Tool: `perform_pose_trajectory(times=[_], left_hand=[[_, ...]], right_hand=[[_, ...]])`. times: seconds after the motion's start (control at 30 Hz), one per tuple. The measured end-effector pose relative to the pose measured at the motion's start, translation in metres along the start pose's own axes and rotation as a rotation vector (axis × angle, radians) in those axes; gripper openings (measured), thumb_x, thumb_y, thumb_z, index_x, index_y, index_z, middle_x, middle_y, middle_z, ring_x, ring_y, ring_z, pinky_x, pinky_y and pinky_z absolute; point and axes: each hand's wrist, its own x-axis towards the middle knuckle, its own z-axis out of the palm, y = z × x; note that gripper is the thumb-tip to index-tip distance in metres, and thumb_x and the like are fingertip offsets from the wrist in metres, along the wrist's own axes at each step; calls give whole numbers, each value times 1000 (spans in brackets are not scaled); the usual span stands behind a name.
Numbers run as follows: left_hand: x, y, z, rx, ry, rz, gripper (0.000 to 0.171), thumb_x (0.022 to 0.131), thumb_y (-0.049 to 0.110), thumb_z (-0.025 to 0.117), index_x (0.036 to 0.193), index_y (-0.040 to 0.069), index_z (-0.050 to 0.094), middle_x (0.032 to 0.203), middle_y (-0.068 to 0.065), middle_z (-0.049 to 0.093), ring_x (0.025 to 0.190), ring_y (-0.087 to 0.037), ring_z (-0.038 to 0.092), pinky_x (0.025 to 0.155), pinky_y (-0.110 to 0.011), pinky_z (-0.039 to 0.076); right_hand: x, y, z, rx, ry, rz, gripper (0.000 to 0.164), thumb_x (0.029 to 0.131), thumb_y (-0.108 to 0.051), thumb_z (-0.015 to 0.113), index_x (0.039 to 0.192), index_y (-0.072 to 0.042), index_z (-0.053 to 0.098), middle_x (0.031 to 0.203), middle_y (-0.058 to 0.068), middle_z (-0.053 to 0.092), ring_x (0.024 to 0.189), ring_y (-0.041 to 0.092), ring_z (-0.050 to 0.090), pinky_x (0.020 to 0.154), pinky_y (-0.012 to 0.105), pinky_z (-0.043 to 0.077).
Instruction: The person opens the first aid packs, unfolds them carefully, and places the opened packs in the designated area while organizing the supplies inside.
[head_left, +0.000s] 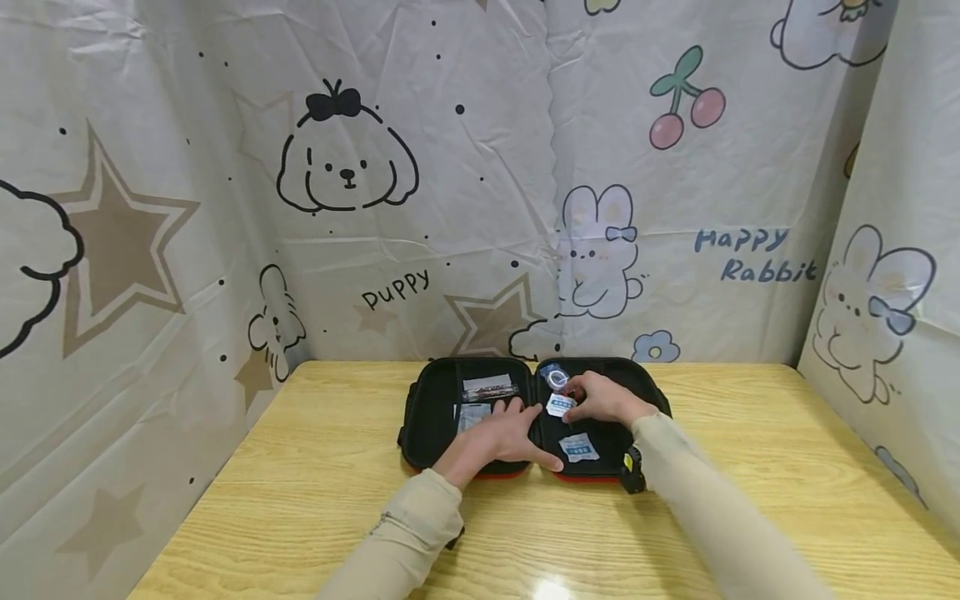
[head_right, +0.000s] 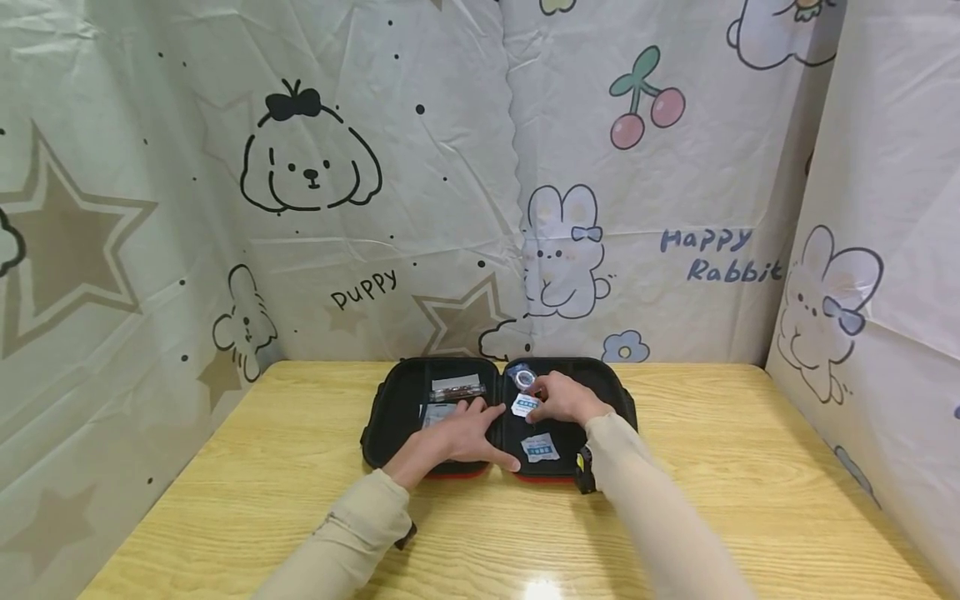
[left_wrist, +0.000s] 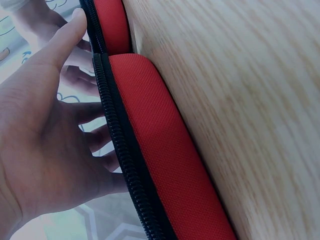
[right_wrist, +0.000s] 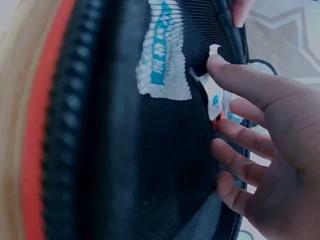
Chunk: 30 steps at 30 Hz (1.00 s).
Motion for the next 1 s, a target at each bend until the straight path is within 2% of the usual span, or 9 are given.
perform_pose_trajectory(times=[0.2, 0.33, 0.67, 0.8, 1.0], left_hand=[[0, -1, 0, 0, -1, -4, 106, 72, 75, 70, 157, 26, 30, 161, -12, 26, 143, -34, 30, 110, -55, 38], [-1, 0, -1, -5, -3, -1, 106, 73, 74, 70, 157, 25, 30, 161, -12, 26, 143, -34, 30, 110, -55, 38], [0, -1, 0, -2, 7, 6, 106, 73, 74, 71, 157, 24, 31, 161, -12, 26, 143, -34, 29, 111, -55, 37], [0, -2, 0, -2, 9, 6, 106, 72, 74, 71, 157, 24, 31, 161, -12, 26, 144, -35, 29, 111, -54, 37], [0, -2, 2, -21, 0, 2, 106, 72, 74, 71, 157, 25, 30, 162, -12, 25, 146, -35, 27, 111, -56, 37]], right_hand=[[4, -5, 5, -55, -12, 62, 45, 79, -25, 84, 118, -8, 70, 107, 8, 67, 92, 20, 58, 91, 45, 50], [1, -8, 5, -38, -18, 66, 42, 79, -23, 84, 116, -8, 70, 110, 9, 67, 94, 21, 58, 95, 46, 50], [-11, -2, -3, -18, 84, -44, 47, 77, -21, 85, 117, -4, 69, 111, 11, 53, 99, 24, 54, 93, 45, 47], [-16, 2, -9, -13, 132, -83, 49, 77, -20, 85, 120, -4, 67, 113, 11, 55, 98, 23, 53, 93, 45, 47], [-29, 9, -19, -4, 182, -121, 47, 77, -18, 84, 120, -5, 67, 112, 11, 60, 93, 23, 55, 84, 40, 49]])
